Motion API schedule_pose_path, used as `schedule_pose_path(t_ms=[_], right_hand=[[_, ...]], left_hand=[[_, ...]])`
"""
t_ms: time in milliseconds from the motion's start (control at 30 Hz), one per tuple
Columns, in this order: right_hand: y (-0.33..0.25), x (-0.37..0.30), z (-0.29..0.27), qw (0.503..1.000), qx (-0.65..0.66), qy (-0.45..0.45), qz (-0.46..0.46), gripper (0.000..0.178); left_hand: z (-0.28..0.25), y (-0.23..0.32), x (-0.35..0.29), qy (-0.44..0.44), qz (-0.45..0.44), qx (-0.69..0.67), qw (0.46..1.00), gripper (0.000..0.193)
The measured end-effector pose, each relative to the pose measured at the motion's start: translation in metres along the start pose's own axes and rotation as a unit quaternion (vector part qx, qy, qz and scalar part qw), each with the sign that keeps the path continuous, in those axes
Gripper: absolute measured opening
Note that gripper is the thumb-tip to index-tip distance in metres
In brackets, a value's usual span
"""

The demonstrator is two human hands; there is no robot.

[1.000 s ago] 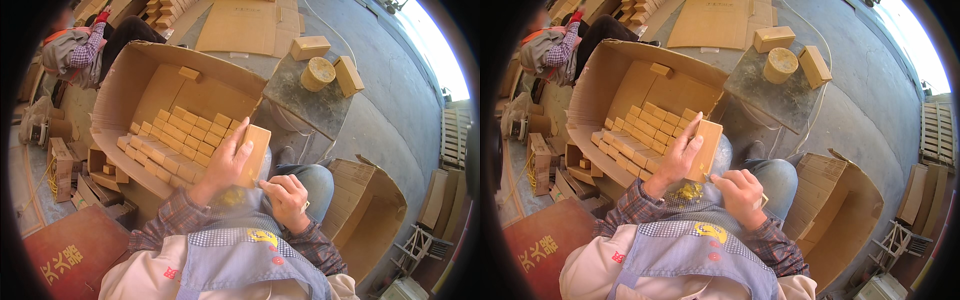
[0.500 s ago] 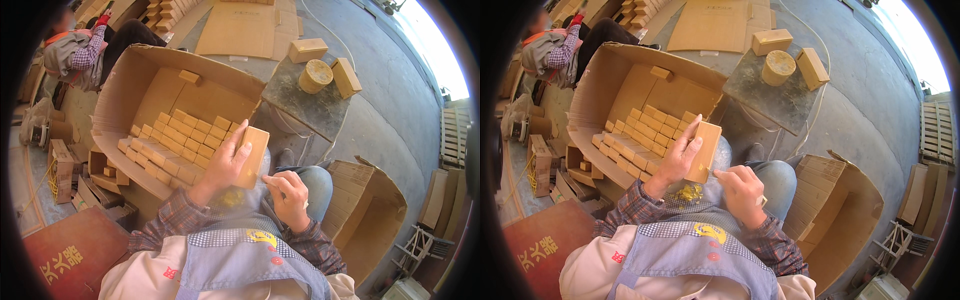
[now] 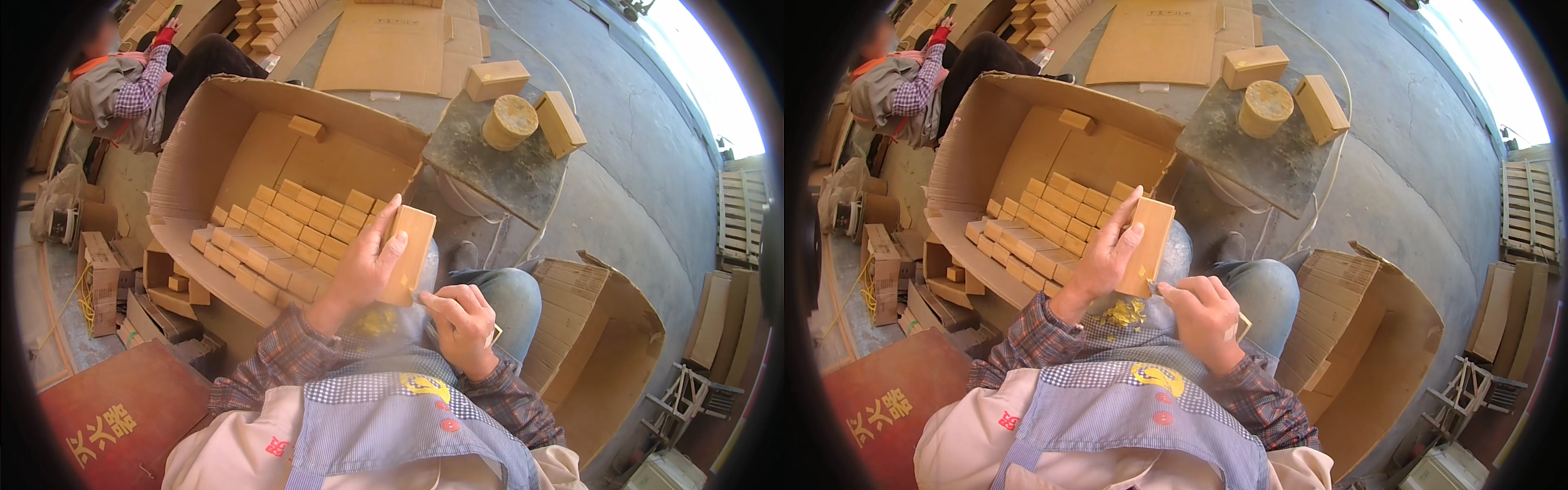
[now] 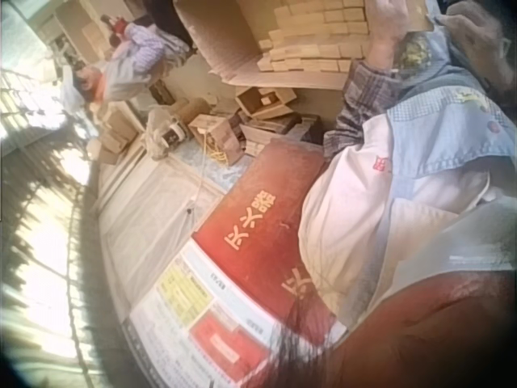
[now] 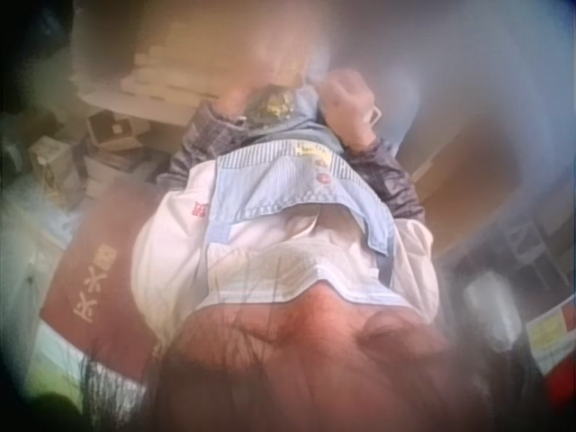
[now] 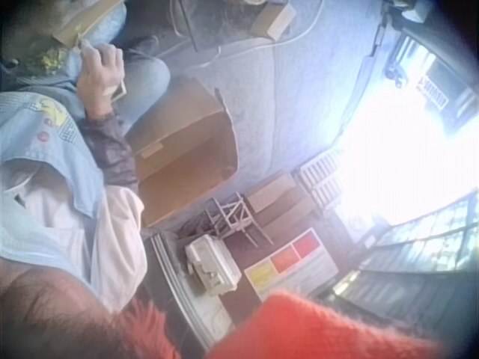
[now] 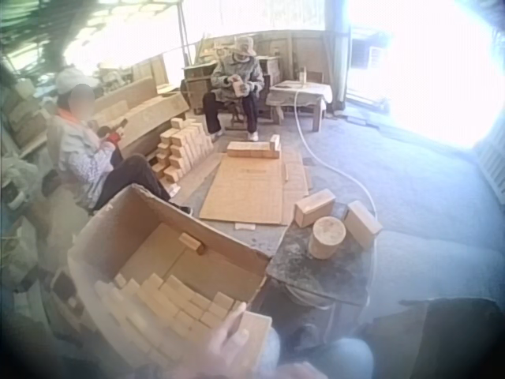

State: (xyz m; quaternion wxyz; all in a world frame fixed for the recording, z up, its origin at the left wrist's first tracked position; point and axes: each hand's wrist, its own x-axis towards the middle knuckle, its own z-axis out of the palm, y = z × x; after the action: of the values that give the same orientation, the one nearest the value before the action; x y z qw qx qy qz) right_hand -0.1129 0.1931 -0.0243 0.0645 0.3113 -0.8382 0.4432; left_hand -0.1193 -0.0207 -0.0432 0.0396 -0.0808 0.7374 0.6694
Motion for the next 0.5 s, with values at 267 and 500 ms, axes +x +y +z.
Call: schedule_pose_path(t_ms=[267, 500], right_hand=[[0.0004, -0.0002, -0.0040, 0.998, 0.054, -0.008, 0.040, 0.024], [0.0014, 0.0031, -0.0051, 0.999, 0.001, -0.025, -0.045, 0.021]], left_hand=[[-0.0010, -0.0021, 0.0003, 0.002, -0.007, 0.015, 1.000, 0.059], [-0.0016, 0.0014, 0.0005, 0.002, -0.009, 0.052, 0.999, 0.059]])
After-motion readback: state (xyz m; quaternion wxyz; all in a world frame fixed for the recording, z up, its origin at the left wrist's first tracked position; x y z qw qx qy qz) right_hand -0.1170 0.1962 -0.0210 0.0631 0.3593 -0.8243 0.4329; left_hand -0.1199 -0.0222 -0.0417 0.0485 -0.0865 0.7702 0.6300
